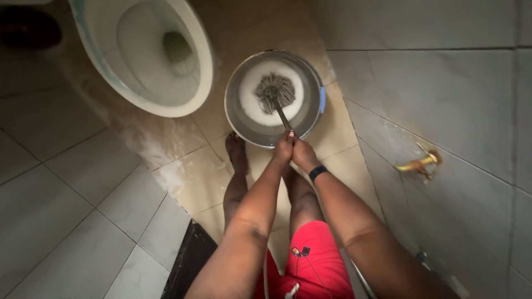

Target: The person mops a tiled floor using a mop, dipping the mop head into a bucket of soapy water and wringing it out by hand.

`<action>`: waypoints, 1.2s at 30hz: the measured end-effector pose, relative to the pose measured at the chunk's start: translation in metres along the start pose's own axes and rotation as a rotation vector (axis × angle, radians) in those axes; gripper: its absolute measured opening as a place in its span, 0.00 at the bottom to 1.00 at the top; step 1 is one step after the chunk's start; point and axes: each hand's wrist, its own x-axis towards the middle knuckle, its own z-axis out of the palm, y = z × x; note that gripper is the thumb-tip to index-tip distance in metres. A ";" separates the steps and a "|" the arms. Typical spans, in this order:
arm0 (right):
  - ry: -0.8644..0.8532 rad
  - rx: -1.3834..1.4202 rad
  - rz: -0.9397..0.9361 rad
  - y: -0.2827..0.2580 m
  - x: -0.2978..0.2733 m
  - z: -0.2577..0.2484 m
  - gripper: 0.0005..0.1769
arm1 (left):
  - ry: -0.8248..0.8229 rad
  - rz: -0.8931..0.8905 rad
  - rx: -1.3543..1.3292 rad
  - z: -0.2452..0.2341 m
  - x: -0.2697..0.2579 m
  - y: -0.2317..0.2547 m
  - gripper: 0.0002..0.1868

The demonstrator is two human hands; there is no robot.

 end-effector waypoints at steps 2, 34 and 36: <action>-0.058 -0.065 -0.022 0.007 0.024 0.008 0.20 | -0.051 -0.053 -0.072 -0.004 0.011 -0.011 0.31; 0.117 0.005 -0.146 -0.007 0.071 0.038 0.24 | -0.154 -0.031 -0.152 -0.024 0.053 -0.044 0.27; 0.159 -0.011 -0.143 -0.025 0.070 0.032 0.24 | -0.165 -0.071 -0.381 -0.028 0.058 -0.045 0.28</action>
